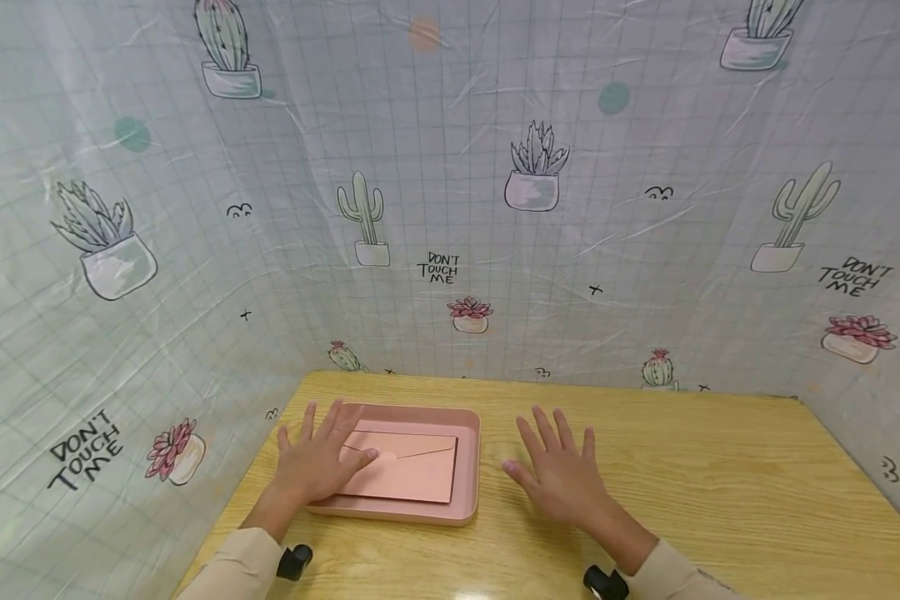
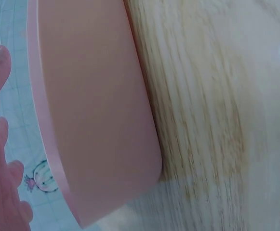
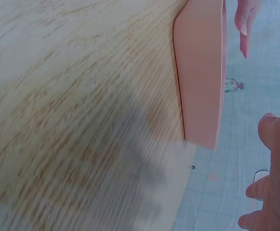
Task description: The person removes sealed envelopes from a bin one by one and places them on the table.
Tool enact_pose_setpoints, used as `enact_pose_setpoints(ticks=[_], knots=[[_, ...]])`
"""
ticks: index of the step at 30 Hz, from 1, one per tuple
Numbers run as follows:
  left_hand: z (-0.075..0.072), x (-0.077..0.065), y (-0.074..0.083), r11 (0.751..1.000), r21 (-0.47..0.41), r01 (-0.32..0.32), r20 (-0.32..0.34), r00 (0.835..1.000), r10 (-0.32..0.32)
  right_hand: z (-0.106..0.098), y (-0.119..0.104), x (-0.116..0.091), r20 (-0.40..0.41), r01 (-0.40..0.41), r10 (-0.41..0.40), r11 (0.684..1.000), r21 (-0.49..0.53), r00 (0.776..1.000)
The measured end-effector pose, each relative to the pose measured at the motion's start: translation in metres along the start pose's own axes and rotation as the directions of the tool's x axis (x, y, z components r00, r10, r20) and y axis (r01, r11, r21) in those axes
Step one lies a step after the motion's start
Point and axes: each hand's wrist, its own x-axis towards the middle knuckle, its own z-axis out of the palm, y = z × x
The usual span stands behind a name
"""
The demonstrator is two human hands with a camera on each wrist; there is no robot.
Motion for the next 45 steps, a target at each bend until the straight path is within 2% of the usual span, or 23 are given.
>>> enact_pose_setpoints(ticks=[7,14,25,35,45], knots=[[-0.003,-0.003,-0.007,0.999,-0.045,0.01,-0.01,1.0,-0.01,0.003,-0.006,0.001,-0.024,0.014,-0.014,1.0,0.015,1.0],[-0.002,-0.004,-0.014,1.0,-0.027,0.017,-0.02,1.0,-0.018,0.014,-0.005,0.003,-0.078,0.06,-0.058,0.998,0.029,0.995],[0.003,-0.006,-0.025,0.999,-0.003,0.046,0.004,0.999,-0.046,0.02,-0.017,0.004,-0.007,0.044,-0.044,0.999,0.023,0.999],[0.006,-0.008,-0.032,0.999,-0.008,0.051,0.0,0.999,-0.051,0.028,-0.027,0.002,-0.027,0.079,-0.077,0.994,0.075,0.997],[0.008,-0.013,-0.034,0.997,-0.04,0.06,0.008,0.998,-0.059,0.038,-0.036,0.002,0.016,0.072,-0.074,0.995,0.069,0.997]])
